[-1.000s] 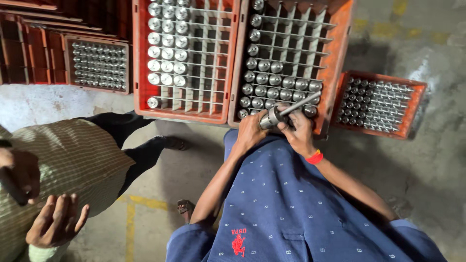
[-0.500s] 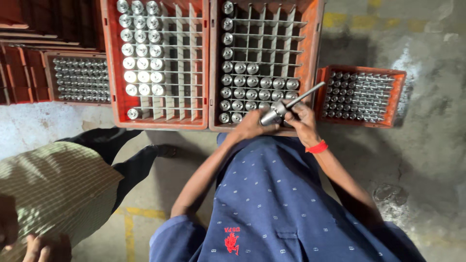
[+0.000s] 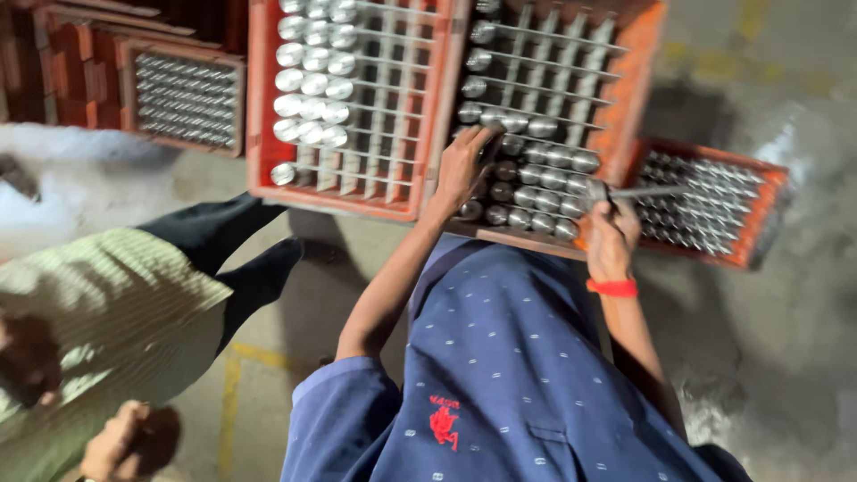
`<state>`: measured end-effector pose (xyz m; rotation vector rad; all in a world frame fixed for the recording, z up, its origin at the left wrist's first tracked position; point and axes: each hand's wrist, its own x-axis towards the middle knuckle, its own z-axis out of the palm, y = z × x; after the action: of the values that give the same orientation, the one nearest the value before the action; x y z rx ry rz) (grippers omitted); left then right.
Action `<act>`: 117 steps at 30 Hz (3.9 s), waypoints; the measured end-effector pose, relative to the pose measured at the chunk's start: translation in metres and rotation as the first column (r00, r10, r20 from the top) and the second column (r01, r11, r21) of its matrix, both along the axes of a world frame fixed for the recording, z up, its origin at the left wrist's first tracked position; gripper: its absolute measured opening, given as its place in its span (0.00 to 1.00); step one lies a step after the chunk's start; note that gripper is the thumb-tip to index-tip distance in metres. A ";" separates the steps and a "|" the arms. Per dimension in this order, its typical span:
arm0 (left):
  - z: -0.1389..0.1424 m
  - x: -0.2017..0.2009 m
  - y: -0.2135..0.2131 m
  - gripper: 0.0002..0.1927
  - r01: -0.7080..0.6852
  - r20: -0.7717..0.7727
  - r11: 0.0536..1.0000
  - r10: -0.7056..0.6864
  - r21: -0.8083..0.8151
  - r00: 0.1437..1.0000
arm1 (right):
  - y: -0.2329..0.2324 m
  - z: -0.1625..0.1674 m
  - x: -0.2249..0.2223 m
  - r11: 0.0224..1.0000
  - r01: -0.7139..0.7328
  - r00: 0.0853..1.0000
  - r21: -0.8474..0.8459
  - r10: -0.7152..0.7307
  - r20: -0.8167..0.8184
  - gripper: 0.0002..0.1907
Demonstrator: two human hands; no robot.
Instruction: The person repeatedly picks small metal parts from a red crate and places them into a second red crate with a grid insert. The person uses both hands to handle the parts and occasionally uses a metal rod to adjust or move parts within the crate. The task continues throughout the clip with no visible completion.
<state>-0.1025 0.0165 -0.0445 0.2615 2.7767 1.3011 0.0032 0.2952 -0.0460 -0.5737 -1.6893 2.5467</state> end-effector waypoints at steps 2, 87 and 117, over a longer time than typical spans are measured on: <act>0.011 0.015 -0.049 0.33 -0.067 -0.189 0.996 0.053 -0.066 0.981 | 0.008 -0.001 0.007 1.000 -0.006 1.000 -0.014 0.006 0.021 0.07; 0.029 0.015 -0.202 0.26 -0.406 -0.260 0.847 0.330 -0.342 0.907 | -0.033 -0.011 0.005 0.983 -0.173 0.981 0.055 0.167 0.096 0.21; 0.068 0.102 0.026 0.24 0.086 0.366 0.994 -0.106 0.072 0.925 | -0.056 0.065 0.027 0.884 -0.399 0.908 0.243 0.418 -0.029 0.29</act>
<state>-0.0005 0.0425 0.0233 0.1352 2.3867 1.2549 0.0304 0.2391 0.0186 -0.1014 -2.2397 2.5151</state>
